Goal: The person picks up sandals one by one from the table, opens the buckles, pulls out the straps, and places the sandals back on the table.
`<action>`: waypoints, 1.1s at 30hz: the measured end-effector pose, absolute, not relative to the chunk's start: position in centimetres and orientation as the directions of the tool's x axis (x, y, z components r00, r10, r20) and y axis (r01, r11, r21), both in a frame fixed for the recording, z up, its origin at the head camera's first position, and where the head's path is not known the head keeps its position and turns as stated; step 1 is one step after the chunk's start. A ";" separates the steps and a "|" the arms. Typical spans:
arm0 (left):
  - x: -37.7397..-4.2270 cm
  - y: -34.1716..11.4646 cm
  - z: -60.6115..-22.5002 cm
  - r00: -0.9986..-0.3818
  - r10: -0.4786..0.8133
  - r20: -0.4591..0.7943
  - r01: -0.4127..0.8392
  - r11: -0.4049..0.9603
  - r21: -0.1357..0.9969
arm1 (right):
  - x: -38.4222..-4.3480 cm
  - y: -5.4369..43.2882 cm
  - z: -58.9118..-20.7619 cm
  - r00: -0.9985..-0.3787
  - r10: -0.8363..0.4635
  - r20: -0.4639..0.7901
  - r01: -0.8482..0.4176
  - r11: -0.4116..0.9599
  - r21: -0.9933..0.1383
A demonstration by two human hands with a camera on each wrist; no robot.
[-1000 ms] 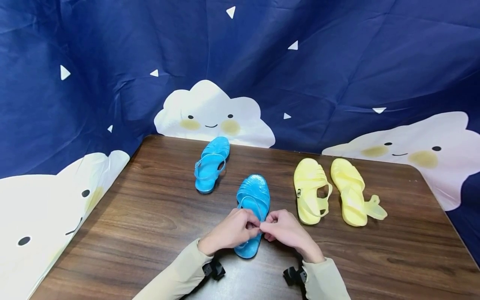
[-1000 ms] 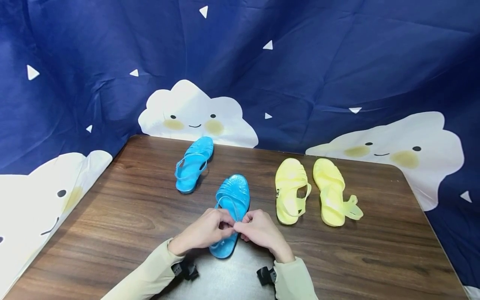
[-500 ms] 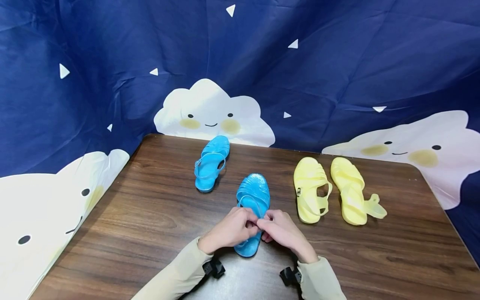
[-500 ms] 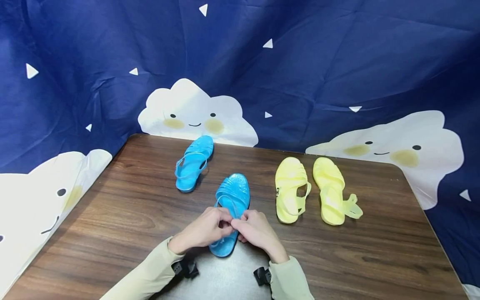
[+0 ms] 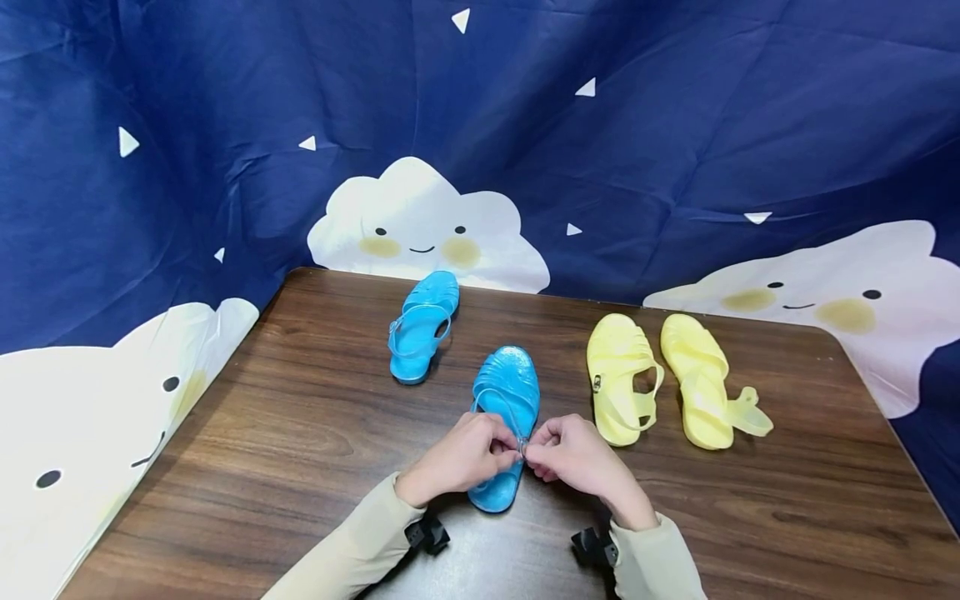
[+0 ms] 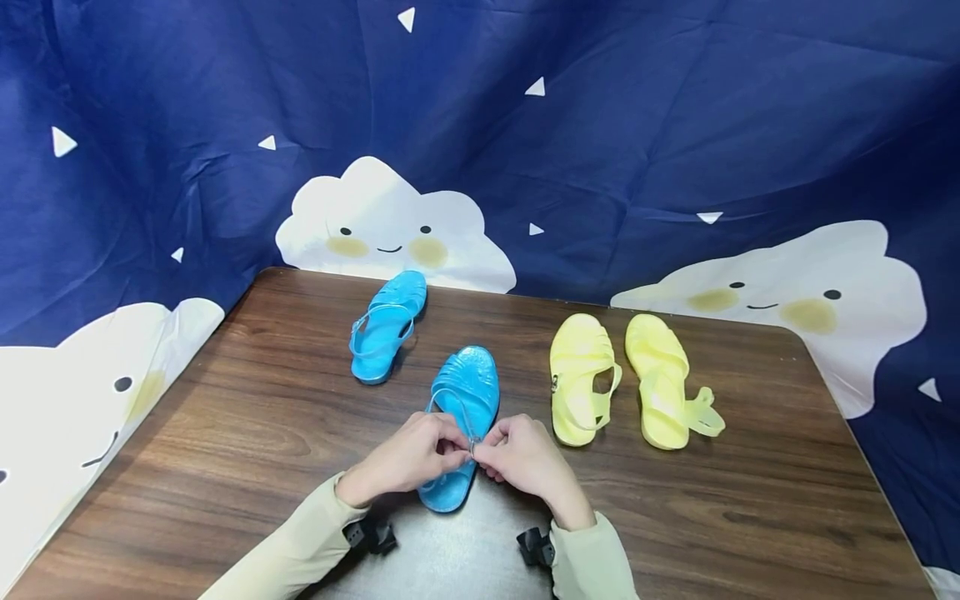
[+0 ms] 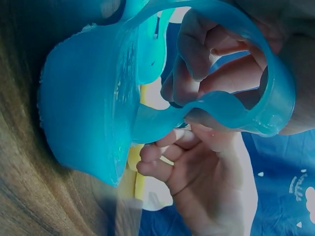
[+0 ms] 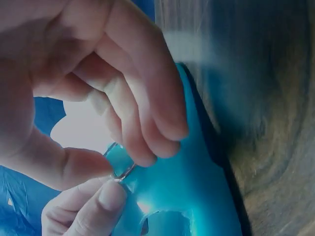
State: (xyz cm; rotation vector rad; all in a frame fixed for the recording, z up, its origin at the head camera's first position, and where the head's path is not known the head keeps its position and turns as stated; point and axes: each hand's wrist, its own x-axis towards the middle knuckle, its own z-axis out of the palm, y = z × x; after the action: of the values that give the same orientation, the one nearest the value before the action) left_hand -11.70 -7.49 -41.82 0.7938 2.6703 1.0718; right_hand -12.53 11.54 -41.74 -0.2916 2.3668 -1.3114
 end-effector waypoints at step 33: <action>-11.8 -7.7 -41.7 -0.841 0.539 0.040 0.428 0.618 0.660 | -12.9 11.7 -42.4 -0.853 -0.445 -0.274 0.036 0.473 -0.881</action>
State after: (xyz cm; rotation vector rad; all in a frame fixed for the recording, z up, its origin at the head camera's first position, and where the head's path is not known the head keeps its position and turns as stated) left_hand -11.75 -7.74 -41.71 0.8064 2.6776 1.0280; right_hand -12.89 11.67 -42.36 -0.3392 2.2522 -1.3629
